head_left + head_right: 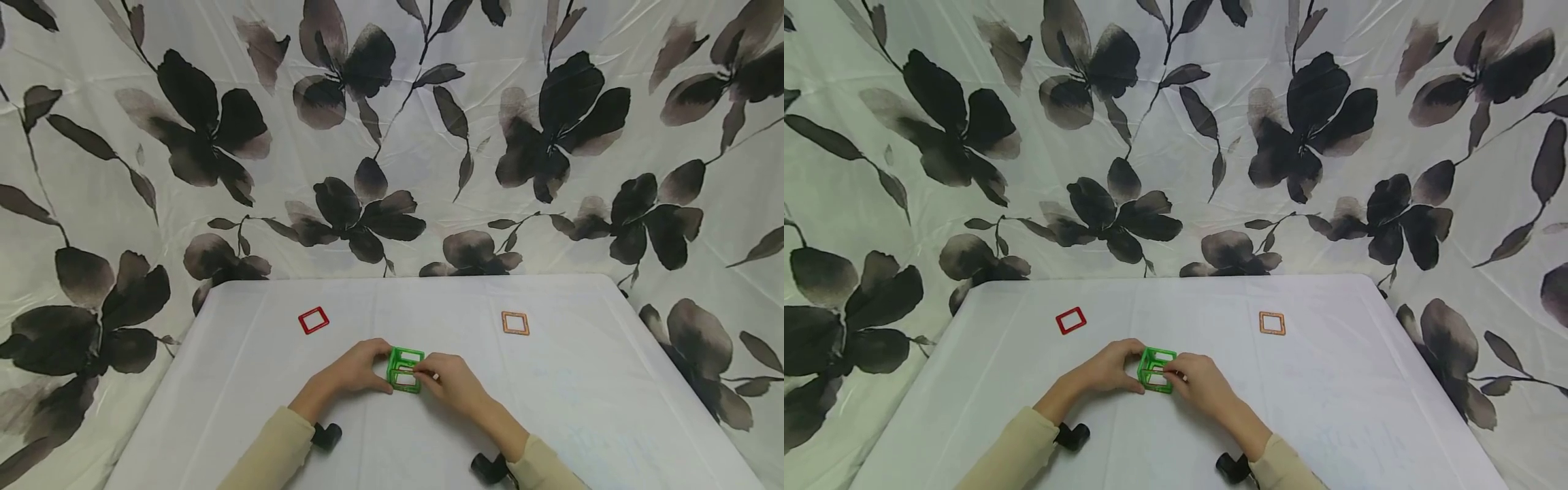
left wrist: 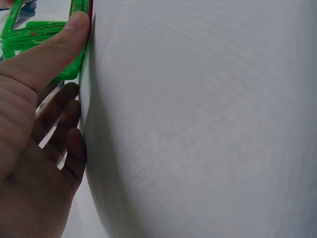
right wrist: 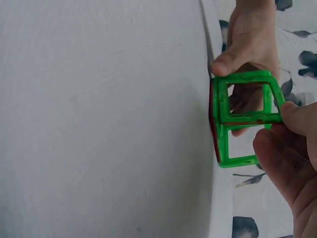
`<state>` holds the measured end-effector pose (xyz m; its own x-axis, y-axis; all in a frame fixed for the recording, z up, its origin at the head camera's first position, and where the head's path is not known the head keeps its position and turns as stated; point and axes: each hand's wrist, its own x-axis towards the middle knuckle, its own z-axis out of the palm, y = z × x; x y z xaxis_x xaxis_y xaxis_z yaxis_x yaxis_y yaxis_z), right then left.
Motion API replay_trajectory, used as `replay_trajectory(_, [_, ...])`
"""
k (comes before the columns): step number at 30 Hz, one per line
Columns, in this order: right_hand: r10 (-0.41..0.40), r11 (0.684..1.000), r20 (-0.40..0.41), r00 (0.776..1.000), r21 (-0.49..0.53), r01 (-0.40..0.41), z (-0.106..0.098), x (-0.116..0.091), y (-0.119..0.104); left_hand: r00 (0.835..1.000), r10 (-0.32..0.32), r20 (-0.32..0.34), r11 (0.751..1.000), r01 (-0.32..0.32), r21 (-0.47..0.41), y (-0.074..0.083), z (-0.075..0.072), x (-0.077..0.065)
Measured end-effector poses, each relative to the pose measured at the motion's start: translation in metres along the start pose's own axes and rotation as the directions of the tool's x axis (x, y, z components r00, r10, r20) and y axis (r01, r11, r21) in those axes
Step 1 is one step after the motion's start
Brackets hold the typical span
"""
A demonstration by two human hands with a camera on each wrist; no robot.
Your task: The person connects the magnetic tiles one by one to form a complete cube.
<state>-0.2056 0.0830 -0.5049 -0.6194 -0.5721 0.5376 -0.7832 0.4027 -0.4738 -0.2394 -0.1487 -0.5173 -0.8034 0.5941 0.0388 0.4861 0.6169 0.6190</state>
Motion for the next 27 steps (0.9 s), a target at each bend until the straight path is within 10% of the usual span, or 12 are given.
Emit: replay_trajectory(27, [0.189,0.971,0.084,0.978,0.132,-0.199,-0.025,0.003,0.009,0.998,-0.065,-0.003,0.998,0.065,0.013,0.000,0.007,0.002])
